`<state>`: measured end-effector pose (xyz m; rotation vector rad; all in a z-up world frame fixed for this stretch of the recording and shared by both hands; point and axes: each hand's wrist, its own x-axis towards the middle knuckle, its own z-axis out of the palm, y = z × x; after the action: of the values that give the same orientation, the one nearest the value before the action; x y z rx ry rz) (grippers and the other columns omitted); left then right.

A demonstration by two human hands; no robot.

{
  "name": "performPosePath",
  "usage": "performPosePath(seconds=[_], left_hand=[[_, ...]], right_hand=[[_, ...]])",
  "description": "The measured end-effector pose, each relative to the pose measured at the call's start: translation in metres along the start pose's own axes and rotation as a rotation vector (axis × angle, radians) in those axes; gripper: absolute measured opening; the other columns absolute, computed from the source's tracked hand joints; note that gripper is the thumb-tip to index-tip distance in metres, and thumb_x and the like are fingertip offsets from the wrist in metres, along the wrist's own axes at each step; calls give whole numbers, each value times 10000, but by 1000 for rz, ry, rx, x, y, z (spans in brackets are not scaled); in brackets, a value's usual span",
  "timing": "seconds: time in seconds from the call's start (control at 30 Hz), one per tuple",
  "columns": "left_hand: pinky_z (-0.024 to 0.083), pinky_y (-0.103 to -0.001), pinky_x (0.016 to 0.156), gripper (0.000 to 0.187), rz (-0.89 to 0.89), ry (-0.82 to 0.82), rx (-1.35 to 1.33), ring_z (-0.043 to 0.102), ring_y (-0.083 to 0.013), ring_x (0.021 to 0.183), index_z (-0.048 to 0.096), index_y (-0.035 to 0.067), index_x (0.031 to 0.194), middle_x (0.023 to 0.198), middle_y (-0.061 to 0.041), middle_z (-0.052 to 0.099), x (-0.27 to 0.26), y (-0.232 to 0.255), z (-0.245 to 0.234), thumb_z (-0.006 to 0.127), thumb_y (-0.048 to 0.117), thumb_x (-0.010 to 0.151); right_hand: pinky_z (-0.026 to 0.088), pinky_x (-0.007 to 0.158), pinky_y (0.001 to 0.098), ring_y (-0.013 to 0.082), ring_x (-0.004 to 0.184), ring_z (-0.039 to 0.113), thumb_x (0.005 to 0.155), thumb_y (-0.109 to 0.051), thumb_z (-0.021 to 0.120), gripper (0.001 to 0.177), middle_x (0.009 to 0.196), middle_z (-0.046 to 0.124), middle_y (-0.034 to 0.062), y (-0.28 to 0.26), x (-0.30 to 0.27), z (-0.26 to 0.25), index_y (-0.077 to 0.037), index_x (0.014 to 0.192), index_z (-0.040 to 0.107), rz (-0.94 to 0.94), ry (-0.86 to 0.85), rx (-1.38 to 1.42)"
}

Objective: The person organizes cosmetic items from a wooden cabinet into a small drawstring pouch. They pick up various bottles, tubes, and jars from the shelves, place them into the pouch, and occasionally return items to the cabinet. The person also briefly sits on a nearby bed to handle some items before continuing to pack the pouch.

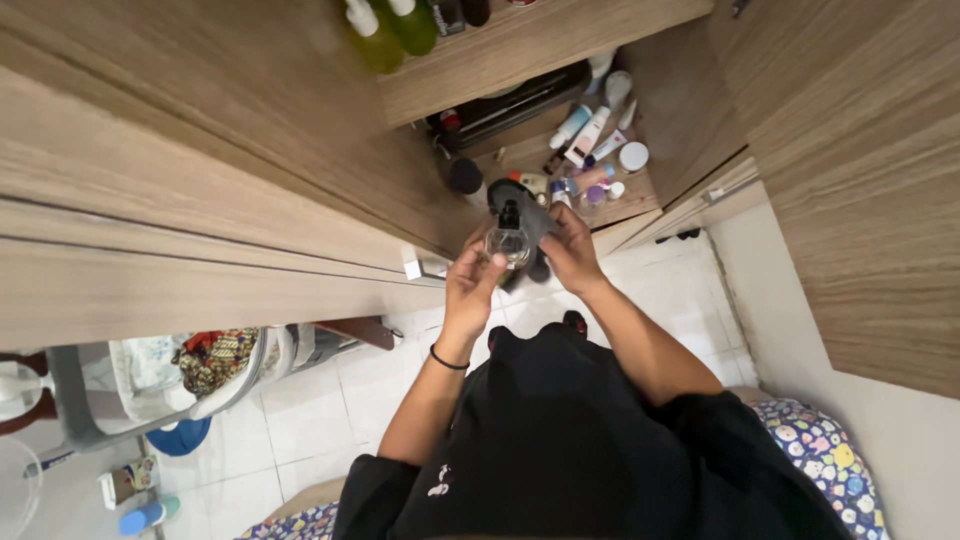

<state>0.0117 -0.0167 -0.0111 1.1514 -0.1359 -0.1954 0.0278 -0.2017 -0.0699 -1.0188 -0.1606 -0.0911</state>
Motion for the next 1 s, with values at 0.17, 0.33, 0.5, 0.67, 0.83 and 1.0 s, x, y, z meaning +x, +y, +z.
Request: performPosePath(seconds=[0.17,0.33,0.5,0.67,0.83,1.0], left_hand=[[483,-254,929,253,-93,-107,-97,621,-95,1036,649,11,1244,1140,-25,707,5,-4,-4,669,135,1024],[483,-269,915,189,-48,-65,-199,622,-107,1003,651,13,1187,1117,-34,706,15,-9,-4,680,148,1058],[478,-247,964,217,35,-2,-49,603,-84,1033,670,1,1223,1137,-15,693,28,-1,11,690,110,1036],[514,-264,959,288,40,-64,-6,626,-93,1063,656,-21,1249,1278,-2,641,22,2,36,695,43,971],[508,-252,935,254,29,-163,9,630,-100,1047,649,-46,1261,1189,-65,653,11,12,54,666,-28,1008],[559,-228,838,272,216,-199,424,636,-78,985,654,-28,1197,1100,-23,609,9,33,56,671,-55,926]], right_hand=[[467,785,266,97,882,559,878,-14,705,231,967,619,34,-32,-16,-19,-25,1071,580,83,20,-340],[509,911,335,181,1016,643,907,-76,569,206,1053,668,73,-68,-26,-55,4,1080,648,82,146,212],[446,795,334,211,890,591,820,84,573,370,1055,689,132,-62,-40,-93,-22,1165,653,125,156,268],[465,722,287,205,946,666,788,200,606,449,1195,731,158,-35,-34,-59,-21,1173,673,-106,251,-38],[462,1085,290,158,1250,578,836,111,696,555,1356,574,80,-67,-19,10,-51,1332,508,-427,94,-216],[513,1030,309,165,1145,643,995,29,603,435,1275,662,96,-91,-11,32,-6,1417,503,-171,119,-351]])
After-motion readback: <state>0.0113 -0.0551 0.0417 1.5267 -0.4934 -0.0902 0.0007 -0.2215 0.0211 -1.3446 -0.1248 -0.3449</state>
